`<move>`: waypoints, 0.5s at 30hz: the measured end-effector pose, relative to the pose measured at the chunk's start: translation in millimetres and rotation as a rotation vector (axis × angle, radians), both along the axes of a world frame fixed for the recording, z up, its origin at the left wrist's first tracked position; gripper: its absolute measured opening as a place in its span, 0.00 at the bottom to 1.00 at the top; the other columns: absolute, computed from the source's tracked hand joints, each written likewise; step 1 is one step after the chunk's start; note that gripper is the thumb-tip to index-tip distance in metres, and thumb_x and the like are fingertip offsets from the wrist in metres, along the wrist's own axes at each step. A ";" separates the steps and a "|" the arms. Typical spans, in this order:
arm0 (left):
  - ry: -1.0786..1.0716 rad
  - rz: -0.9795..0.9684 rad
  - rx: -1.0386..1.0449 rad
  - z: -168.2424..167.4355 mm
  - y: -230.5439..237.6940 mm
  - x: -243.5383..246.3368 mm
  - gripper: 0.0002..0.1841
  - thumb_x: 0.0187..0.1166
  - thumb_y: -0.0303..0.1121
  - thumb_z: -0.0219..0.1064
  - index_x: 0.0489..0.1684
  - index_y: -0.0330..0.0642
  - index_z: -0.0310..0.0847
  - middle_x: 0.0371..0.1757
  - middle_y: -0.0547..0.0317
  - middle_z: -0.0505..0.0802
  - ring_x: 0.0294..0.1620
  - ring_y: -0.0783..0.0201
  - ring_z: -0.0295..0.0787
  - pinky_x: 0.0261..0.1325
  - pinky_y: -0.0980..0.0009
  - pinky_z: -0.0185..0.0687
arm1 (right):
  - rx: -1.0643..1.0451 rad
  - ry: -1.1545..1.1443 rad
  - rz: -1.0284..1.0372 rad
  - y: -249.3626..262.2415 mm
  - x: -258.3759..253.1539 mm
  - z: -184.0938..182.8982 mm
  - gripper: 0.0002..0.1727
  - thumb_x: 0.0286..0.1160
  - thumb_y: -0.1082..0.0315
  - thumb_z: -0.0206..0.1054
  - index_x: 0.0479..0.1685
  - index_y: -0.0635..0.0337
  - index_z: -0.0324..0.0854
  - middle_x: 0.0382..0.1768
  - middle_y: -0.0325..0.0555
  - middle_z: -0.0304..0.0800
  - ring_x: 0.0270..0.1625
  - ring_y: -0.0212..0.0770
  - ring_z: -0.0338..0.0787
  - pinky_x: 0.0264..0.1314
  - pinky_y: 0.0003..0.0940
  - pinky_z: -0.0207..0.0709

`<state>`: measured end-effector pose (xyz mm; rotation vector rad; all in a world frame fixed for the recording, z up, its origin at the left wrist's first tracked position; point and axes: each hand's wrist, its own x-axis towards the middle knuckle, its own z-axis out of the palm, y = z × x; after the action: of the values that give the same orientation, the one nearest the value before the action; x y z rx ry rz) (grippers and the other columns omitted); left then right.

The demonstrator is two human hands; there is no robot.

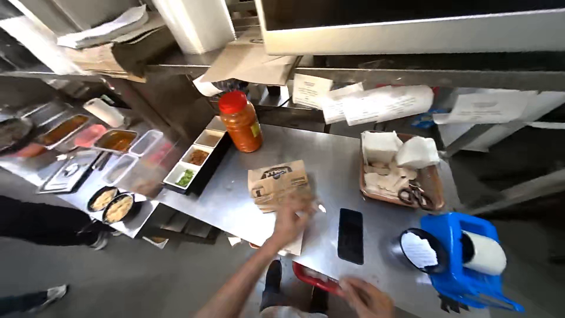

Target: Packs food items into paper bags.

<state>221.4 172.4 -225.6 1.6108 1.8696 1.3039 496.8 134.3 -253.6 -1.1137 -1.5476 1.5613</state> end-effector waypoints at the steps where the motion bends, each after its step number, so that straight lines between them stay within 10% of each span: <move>1: 0.077 0.081 -0.018 15.9 -2.8 -45.8 0.12 0.83 0.38 0.66 0.47 0.46 0.96 0.68 0.62 0.92 0.73 0.55 0.83 0.79 0.50 0.74 | 0.046 -0.005 0.002 12.9 -51.7 5.7 0.10 0.71 0.72 0.74 0.48 0.67 0.91 0.35 0.45 0.96 0.36 0.37 0.95 0.43 0.36 0.93; 5: 0.226 0.316 -0.229 17.8 27.3 -182.9 0.20 0.85 0.55 0.63 0.51 0.53 0.97 0.79 0.63 0.84 0.83 0.47 0.71 0.84 0.42 0.64 | 0.105 0.020 -0.075 58.9 -212.3 -22.6 0.38 0.64 0.72 0.80 0.80 0.63 0.74 0.27 0.44 0.91 0.26 0.38 0.90 0.35 0.39 0.89; 11: -0.153 0.337 -0.544 -23.0 41.1 -250.1 0.31 0.79 0.57 0.68 0.81 0.57 0.77 0.73 0.46 0.87 0.74 0.43 0.83 0.75 0.34 0.74 | 0.349 -0.493 -0.116 61.8 -239.7 -77.5 0.31 0.69 0.62 0.79 0.72 0.59 0.75 0.30 0.49 0.90 0.31 0.51 0.91 0.36 0.56 0.86; 15: -0.112 0.710 -0.623 -39.8 -85.2 -253.6 0.29 0.81 0.62 0.62 0.65 0.49 0.86 0.58 0.43 0.93 0.60 0.39 0.90 0.58 0.31 0.82 | 0.471 -0.556 -0.085 35.1 -190.5 -66.4 0.16 0.72 0.63 0.73 0.54 0.62 0.87 0.34 0.47 0.91 0.30 0.44 0.89 0.32 0.47 0.85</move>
<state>-32.2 87.2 -265.3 0.5652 2.5357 0.8406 306.3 169.4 -320.0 -1.3686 -2.0548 0.7853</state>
